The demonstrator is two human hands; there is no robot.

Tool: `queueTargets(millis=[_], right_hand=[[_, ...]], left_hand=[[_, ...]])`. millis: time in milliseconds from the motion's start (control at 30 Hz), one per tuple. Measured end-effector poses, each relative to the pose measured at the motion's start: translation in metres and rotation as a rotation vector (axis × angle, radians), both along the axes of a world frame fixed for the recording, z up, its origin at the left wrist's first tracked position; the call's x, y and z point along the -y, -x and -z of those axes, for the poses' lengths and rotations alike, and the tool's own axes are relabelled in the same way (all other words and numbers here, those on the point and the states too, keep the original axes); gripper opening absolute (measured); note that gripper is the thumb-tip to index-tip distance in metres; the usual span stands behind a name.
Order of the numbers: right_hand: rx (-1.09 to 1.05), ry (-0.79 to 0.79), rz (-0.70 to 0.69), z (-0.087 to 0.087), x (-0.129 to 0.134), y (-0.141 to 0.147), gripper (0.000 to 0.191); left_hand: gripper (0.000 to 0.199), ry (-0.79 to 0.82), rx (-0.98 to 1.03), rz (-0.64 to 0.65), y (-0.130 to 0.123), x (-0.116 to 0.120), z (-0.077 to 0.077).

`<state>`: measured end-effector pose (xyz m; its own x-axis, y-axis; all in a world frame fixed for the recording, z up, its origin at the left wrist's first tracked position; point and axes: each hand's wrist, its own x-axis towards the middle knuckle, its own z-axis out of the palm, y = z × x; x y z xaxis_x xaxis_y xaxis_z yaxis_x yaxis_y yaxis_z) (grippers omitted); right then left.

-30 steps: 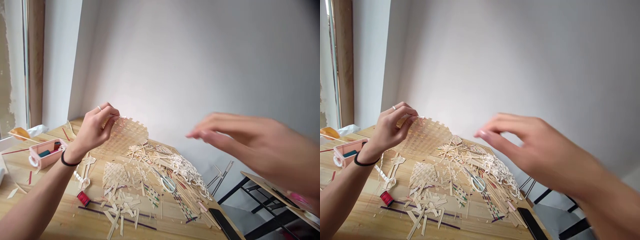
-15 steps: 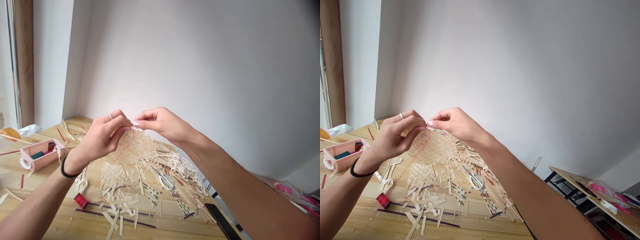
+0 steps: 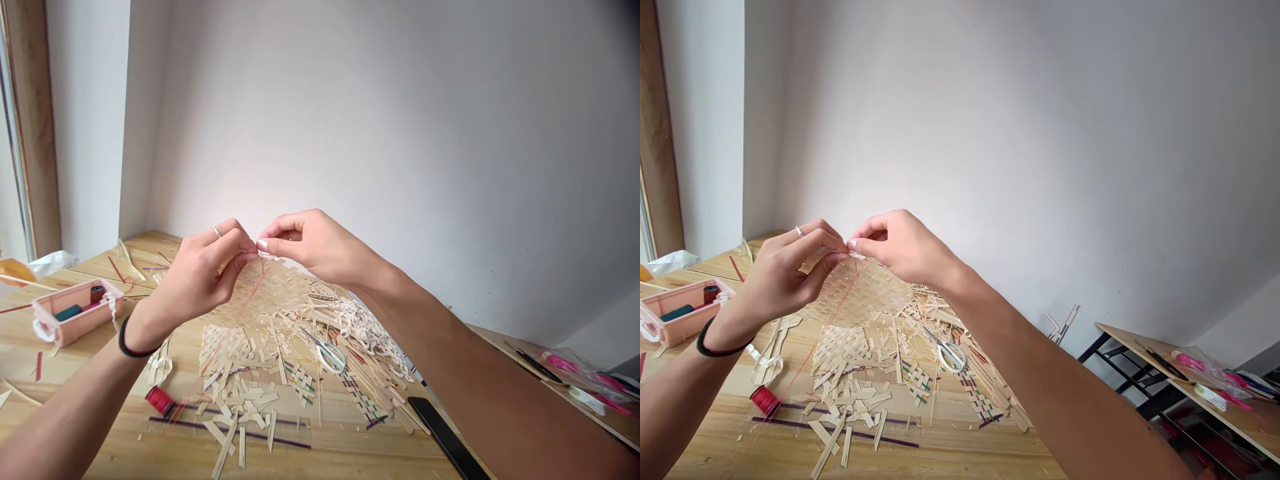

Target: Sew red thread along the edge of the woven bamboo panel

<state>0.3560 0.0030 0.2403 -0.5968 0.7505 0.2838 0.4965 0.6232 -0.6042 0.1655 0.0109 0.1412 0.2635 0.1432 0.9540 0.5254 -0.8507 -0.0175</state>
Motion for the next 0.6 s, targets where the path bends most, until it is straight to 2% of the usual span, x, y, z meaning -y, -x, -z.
queueTargets(millis=[167,333,467,600], right_hand=[[-0.066,-0.010,0.037,0.006,-0.004,0.001,0.022],[-0.217,0.036,0.057,0.004,-0.012,-0.002,0.024],[-0.417,0.196,0.037,-0.003,-0.013,-0.007,0.025],[-0.513,0.321,-0.051,-0.009,-0.009,-0.013,0.027]], left_hand=[[0.016,0.001,-0.014,0.018,-0.002,-0.002,0.001],[0.020,0.008,-0.033,0.066,-0.003,-0.001,-0.001],[0.021,0.019,-0.037,0.096,-0.003,0.000,-0.001],[0.021,0.025,-0.033,0.103,-0.003,0.000,0.000]])
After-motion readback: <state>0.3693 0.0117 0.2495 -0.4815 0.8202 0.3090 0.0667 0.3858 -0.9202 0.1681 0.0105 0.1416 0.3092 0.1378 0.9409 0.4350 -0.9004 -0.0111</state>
